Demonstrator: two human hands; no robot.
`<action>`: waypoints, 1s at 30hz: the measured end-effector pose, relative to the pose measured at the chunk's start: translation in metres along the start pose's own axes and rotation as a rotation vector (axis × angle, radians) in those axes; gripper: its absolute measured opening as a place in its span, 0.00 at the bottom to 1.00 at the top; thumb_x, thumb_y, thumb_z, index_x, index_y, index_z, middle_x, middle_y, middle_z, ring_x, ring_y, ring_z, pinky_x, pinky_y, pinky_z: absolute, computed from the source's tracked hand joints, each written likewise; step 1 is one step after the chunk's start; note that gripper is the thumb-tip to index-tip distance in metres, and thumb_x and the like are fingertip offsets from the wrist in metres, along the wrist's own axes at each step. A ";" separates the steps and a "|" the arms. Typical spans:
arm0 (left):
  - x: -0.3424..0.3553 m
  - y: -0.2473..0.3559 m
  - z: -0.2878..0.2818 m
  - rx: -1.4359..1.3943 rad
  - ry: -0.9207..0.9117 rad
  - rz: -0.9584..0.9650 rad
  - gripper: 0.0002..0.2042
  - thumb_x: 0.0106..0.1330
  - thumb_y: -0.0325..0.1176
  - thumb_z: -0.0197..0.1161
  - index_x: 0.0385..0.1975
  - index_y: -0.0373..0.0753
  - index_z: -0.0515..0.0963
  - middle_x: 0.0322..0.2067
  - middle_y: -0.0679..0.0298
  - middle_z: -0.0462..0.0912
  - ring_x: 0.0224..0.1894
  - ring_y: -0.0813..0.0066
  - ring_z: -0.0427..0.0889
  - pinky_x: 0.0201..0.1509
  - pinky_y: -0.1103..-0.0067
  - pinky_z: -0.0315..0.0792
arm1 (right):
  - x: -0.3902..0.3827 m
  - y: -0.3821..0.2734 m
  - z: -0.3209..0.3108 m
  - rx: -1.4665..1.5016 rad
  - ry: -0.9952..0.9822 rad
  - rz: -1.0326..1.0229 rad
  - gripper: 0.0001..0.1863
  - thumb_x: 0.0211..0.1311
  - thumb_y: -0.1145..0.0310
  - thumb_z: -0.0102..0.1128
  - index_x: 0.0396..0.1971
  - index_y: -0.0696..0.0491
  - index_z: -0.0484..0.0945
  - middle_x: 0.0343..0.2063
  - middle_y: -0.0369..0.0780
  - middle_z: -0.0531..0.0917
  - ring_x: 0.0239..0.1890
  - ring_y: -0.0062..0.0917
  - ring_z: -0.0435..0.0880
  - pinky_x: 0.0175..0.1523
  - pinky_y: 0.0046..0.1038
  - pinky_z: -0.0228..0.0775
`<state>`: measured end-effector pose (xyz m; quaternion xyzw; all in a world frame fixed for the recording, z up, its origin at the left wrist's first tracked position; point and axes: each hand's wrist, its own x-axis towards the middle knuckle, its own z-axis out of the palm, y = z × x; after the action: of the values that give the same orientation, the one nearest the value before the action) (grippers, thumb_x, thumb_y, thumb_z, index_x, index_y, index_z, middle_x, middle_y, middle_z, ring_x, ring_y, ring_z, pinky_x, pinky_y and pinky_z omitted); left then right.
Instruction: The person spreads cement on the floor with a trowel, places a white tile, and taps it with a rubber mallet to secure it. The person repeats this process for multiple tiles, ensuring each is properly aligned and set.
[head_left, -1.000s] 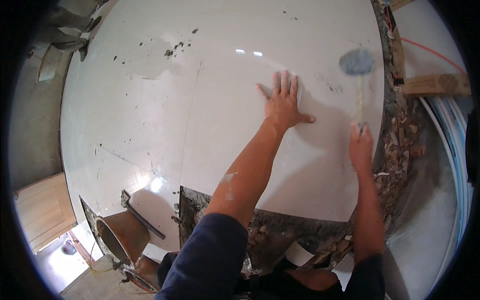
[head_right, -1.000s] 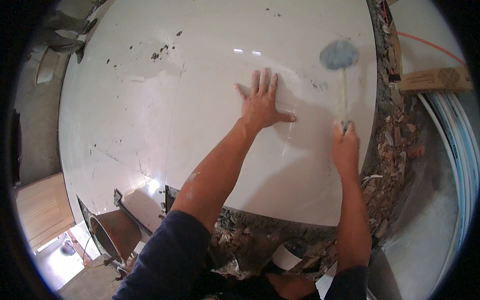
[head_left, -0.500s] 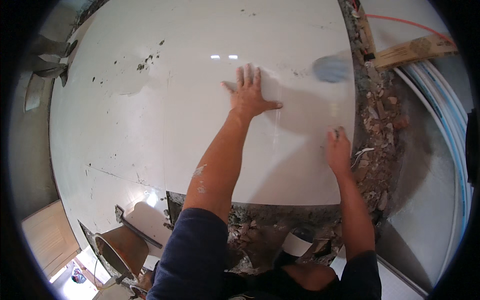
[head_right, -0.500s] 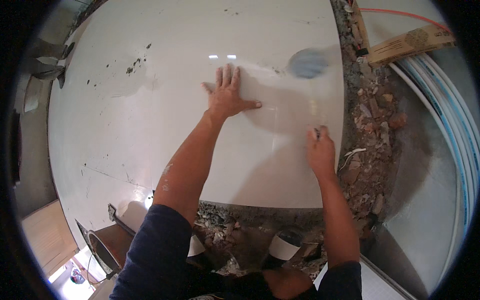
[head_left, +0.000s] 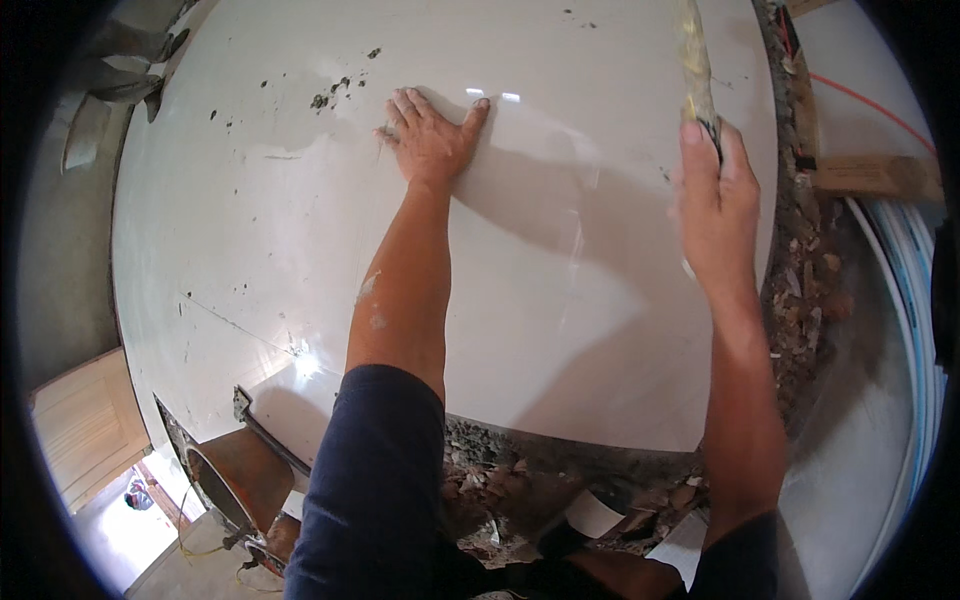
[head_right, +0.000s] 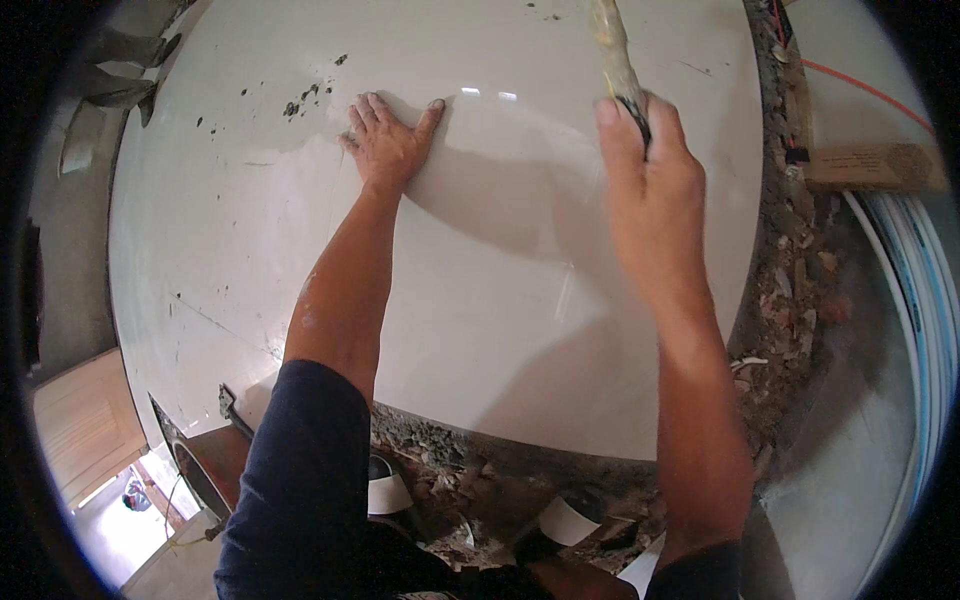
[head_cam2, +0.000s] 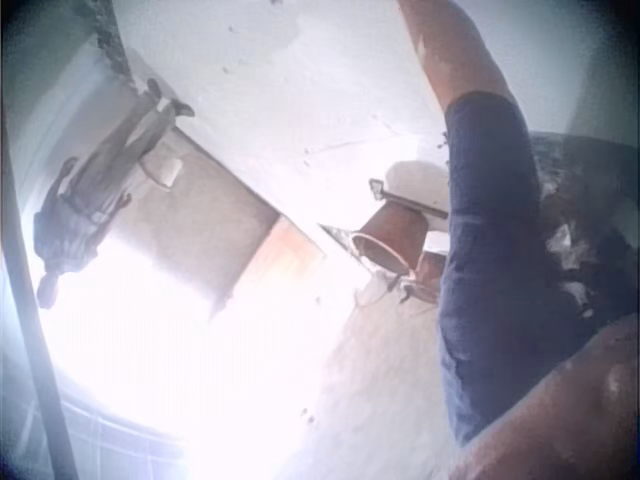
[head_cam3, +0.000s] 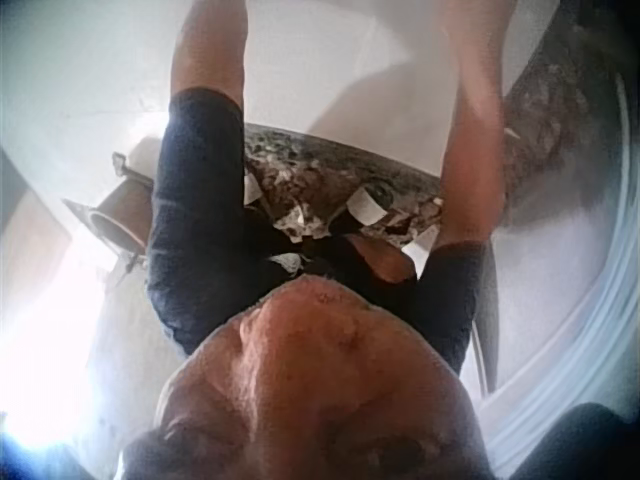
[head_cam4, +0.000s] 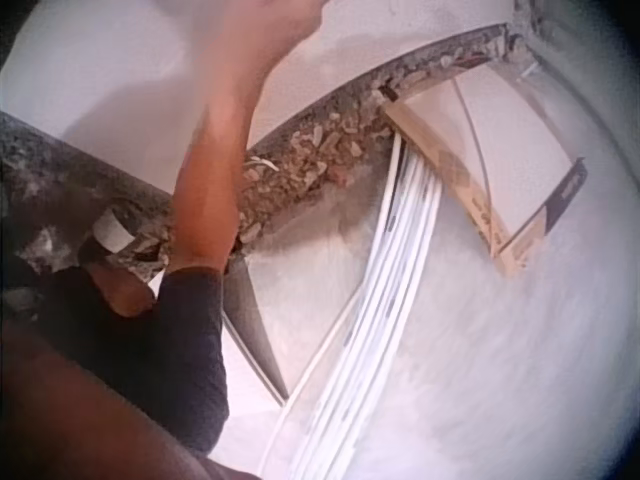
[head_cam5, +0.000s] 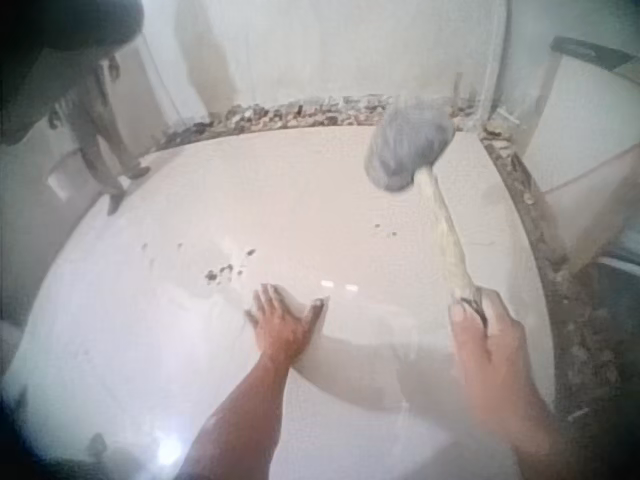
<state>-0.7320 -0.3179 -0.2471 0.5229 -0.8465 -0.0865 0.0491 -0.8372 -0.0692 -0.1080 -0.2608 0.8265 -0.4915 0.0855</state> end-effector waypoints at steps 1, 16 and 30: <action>0.001 0.000 0.000 0.013 -0.014 -0.002 0.56 0.55 0.77 0.43 0.70 0.31 0.45 0.72 0.54 0.44 0.75 0.60 0.37 0.74 0.56 0.35 | 0.009 0.006 0.016 0.051 0.037 -0.010 0.21 0.70 0.52 0.50 0.40 0.60 0.73 0.22 0.47 0.78 0.25 0.33 0.78 0.36 0.36 0.71; 0.002 -0.002 -0.008 -0.058 -0.016 0.023 0.57 0.54 0.76 0.47 0.69 0.28 0.47 0.71 0.49 0.46 0.75 0.57 0.37 0.74 0.55 0.32 | 0.048 0.000 0.097 -0.466 -0.284 0.097 0.27 0.69 0.45 0.44 0.38 0.58 0.72 0.31 0.52 0.83 0.38 0.49 0.82 0.43 0.46 0.72; 0.012 -0.011 0.006 0.113 -0.020 0.069 0.57 0.54 0.79 0.41 0.69 0.29 0.46 0.71 0.47 0.45 0.74 0.53 0.39 0.72 0.49 0.36 | -0.030 0.038 0.028 -0.504 -0.358 0.183 0.23 0.67 0.49 0.49 0.33 0.58 0.71 0.22 0.52 0.81 0.29 0.49 0.82 0.37 0.47 0.72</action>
<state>-0.7290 -0.3331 -0.2554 0.4945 -0.8680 -0.0419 0.0139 -0.8135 -0.0609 -0.1586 -0.2806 0.9140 -0.2079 0.2063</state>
